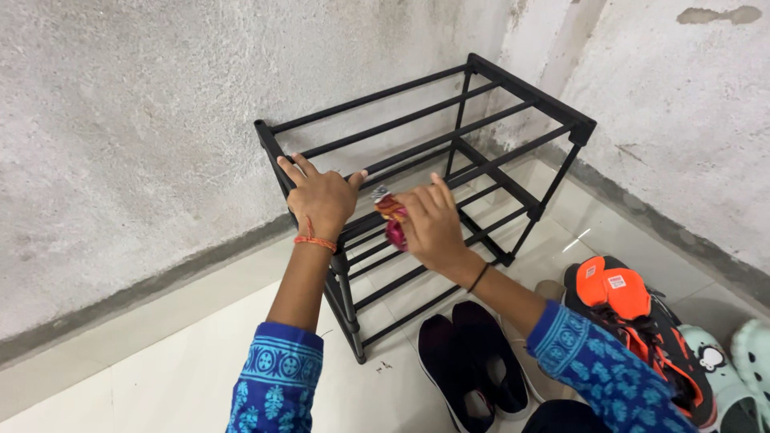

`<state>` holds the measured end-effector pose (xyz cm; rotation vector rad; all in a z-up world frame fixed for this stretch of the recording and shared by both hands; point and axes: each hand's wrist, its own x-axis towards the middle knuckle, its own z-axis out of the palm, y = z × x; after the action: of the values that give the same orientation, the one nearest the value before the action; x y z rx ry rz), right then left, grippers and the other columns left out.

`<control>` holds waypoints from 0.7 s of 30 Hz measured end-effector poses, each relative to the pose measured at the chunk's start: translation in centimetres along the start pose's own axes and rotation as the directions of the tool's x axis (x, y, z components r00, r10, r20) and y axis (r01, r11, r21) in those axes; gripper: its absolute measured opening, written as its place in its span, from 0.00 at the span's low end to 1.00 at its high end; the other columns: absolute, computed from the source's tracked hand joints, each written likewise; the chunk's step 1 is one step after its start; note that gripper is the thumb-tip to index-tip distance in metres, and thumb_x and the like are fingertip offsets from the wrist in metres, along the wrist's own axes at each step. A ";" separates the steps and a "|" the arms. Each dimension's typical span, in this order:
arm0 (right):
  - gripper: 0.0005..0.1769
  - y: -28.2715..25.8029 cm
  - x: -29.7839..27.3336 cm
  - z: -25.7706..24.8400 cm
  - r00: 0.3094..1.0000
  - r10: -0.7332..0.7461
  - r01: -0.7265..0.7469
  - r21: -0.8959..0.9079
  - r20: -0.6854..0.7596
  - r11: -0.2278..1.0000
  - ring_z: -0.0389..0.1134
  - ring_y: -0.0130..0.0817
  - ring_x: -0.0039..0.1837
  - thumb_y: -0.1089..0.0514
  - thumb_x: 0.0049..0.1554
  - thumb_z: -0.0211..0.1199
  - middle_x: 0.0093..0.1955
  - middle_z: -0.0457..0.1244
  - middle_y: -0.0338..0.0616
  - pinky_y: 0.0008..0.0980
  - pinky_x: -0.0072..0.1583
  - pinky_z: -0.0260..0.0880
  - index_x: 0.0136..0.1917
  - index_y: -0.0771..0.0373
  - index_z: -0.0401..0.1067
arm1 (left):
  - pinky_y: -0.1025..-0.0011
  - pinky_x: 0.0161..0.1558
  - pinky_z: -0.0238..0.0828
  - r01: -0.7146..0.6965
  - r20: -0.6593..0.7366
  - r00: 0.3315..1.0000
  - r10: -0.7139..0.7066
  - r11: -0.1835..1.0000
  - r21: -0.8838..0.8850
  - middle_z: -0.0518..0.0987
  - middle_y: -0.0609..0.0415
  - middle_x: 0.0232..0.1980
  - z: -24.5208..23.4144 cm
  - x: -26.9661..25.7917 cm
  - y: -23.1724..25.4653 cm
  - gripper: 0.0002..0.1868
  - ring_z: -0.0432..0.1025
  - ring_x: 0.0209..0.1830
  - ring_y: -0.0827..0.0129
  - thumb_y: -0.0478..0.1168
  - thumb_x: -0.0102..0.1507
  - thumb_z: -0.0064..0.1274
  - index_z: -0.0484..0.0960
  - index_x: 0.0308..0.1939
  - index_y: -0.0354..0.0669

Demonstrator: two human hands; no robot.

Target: The person wipes a black metal shoe rack with a patterned cloth, cleaning the horizontal bars and vertical supports. They move around the rack to reach different sides and continue wiping until the end of the clip.

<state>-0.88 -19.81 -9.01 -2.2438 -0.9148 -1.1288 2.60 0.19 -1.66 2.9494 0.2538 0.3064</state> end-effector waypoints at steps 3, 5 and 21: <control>0.14 1.1 0.1 0.2 0.995 -0.091 0.094 -0.075 0.041 0.993 0.66 0.45 0.62 0.60 0.60 0.58 0.54 0.65 0.44 0.61 0.79 0.46 0.60 0.61 0.69 | 0.47 0.43 0.79 0.016 0.033 0.999 -0.017 1.000 0.004 0.47 0.29 0.80 0.1 0.1 0.2 0.40 0.32 0.81 0.31 0.75 0.64 0.41 0.88 0.49 0.43; 0.14 3.5 -0.2 -0.1 0.989 -0.142 0.147 -0.124 0.042 0.981 0.66 0.44 0.64 0.60 0.60 0.60 0.56 0.65 0.44 0.62 0.80 0.43 0.60 0.60 0.68 | 0.47 0.43 0.80 0.019 0.044 0.999 -0.019 1.000 0.013 0.47 0.30 0.81 0.1 0.2 0.5 0.40 0.32 0.81 0.32 0.75 0.64 0.40 0.88 0.49 0.44; 0.18 28.5 0.8 -14.6 0.937 0.313 -0.345 -0.269 -0.153 0.900 0.65 0.60 0.60 0.52 0.74 0.46 0.56 0.65 0.59 0.55 0.63 0.64 0.61 0.66 0.71 | 0.48 0.43 0.79 0.015 0.059 0.998 -0.016 1.000 0.027 0.47 0.29 0.81 -0.3 0.1 0.4 0.41 0.32 0.81 0.30 0.74 0.65 0.39 0.90 0.40 0.40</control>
<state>12.86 -48.17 -3.31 -2.4226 -0.3177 -1.2702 2.68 -0.15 -1.25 2.9752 0.2745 0.2147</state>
